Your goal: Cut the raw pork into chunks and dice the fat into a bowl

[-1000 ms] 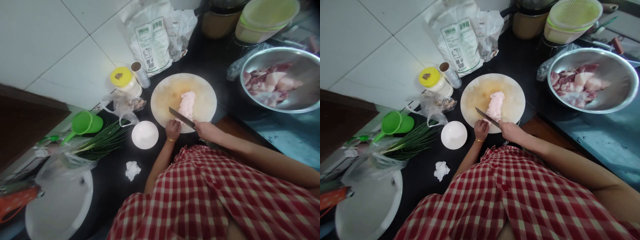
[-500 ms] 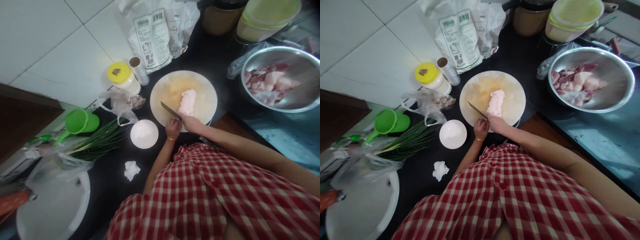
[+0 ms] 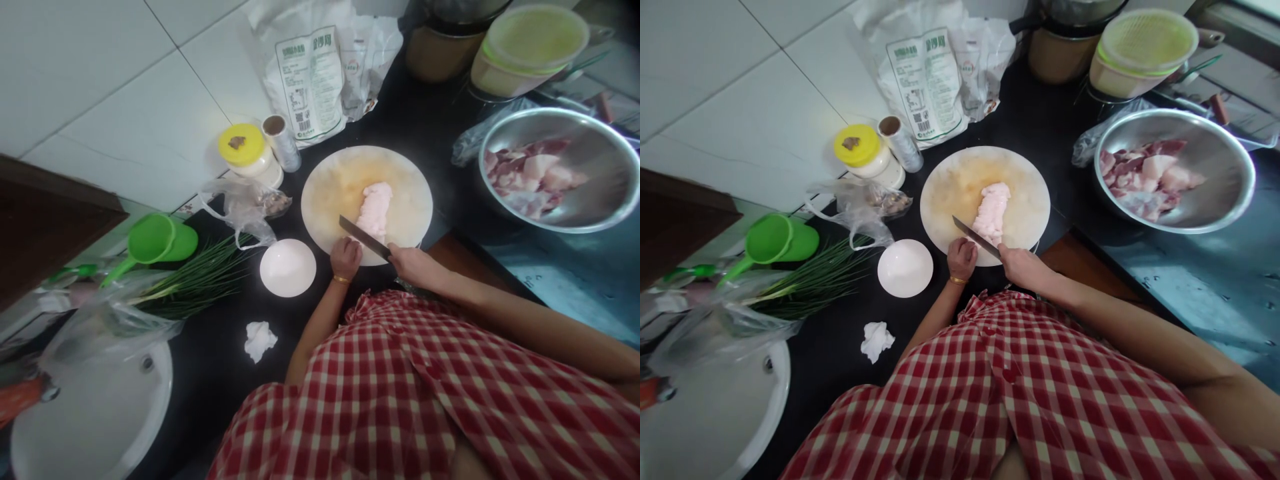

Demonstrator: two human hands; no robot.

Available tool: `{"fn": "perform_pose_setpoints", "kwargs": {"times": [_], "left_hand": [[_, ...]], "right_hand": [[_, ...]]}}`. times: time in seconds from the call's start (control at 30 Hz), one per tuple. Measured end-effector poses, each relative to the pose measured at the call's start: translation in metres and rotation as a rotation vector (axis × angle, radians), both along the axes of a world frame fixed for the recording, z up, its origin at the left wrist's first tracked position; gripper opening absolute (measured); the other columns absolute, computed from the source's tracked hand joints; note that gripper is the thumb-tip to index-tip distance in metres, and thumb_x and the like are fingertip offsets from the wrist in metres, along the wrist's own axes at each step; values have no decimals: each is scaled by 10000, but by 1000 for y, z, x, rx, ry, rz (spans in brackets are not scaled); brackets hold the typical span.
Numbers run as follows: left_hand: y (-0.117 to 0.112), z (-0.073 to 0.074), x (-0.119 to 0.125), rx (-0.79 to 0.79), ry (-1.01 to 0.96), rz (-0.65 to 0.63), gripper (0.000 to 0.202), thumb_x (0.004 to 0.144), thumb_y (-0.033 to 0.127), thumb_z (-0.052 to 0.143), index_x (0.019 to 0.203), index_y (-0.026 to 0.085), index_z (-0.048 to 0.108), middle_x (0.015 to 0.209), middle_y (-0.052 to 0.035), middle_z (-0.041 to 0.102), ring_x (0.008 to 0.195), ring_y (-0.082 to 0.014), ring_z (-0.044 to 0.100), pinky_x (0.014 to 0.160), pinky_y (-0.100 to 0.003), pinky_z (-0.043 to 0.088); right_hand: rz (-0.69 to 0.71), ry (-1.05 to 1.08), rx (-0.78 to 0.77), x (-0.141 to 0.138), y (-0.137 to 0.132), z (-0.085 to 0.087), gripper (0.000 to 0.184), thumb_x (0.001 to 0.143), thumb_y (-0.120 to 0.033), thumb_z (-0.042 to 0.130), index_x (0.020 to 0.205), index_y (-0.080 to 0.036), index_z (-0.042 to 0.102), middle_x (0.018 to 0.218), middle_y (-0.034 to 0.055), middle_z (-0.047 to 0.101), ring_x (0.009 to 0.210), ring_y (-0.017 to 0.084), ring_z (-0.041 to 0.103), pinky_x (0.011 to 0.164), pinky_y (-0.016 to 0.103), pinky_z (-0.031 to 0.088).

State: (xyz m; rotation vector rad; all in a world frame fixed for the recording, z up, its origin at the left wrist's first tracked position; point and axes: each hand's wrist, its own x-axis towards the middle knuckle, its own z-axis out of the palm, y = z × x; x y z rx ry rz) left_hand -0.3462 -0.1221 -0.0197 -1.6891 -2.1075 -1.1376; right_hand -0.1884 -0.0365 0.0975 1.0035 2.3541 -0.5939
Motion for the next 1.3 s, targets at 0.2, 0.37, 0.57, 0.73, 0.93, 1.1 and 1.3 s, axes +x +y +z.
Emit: {"fn": "perform_pose_setpoints", "kwargs": {"times": [0.2, 0.37, 0.57, 0.73, 0.93, 1.1, 1.3], "left_hand": [[1, -1, 0, 1, -2, -31, 134, 844, 221, 487, 802, 158, 597, 841, -76, 575, 912, -181, 514, 855, -330, 436], [2, -5, -3, 31, 3, -53, 113, 829, 199, 493, 776, 158, 584, 857, -70, 594, 914, -172, 519, 868, -329, 439], [1, -2, -2, -24, -5, -41, 170, 853, 230, 467, 771, 155, 595, 844, -72, 592, 900, -175, 527, 874, -339, 430], [1, 4, 0, -23, -21, -26, 173, 859, 243, 479, 792, 149, 609, 854, -75, 583, 919, -176, 511, 855, -317, 428], [-5, 5, -3, 21, -8, -33, 193, 864, 223, 465, 880, 144, 641, 967, -99, 582, 969, -180, 517, 885, -337, 430], [-8, 4, -5, 87, -22, -24, 202, 879, 216, 450, 907, 143, 637, 941, -95, 592, 951, -176, 531, 871, -340, 445], [-6, 3, -5, 42, -30, -53, 164, 865, 197, 475, 874, 137, 626, 850, -75, 587, 908, -174, 527, 841, -319, 447]], "right_hand": [[22, -48, -7, -2, -7, -6, 523, 846, -393, 105, 1199, -104, 361, 941, 102, 517, 833, 26, 501, 824, 125, 371], [35, 21, -14, -45, 0, -14, 496, 832, -280, 137, 1252, -94, 322, 1023, 120, 496, 954, 43, 503, 879, 126, 376], [7, 98, -19, -57, 3, -27, 479, 846, -290, 156, 1238, -95, 351, 1066, 107, 495, 959, 23, 489, 869, 103, 353], [-20, 122, -57, -19, 15, -28, 458, 847, -356, 229, 1185, -103, 406, 1010, 63, 520, 785, -35, 432, 715, 64, 246], [-97, 202, -4, -29, 32, -4, 465, 850, -376, 212, 1158, -94, 417, 979, 67, 526, 657, -46, 317, 657, 86, 152], [-84, 159, -1, -35, 25, 5, 443, 851, -374, 198, 1139, -116, 413, 969, 57, 524, 640, -47, 293, 661, 102, 128], [-5, 96, -30, -21, 9, 5, 459, 847, -381, 196, 1139, -102, 414, 946, 70, 518, 687, -41, 362, 677, 111, 139]]}}
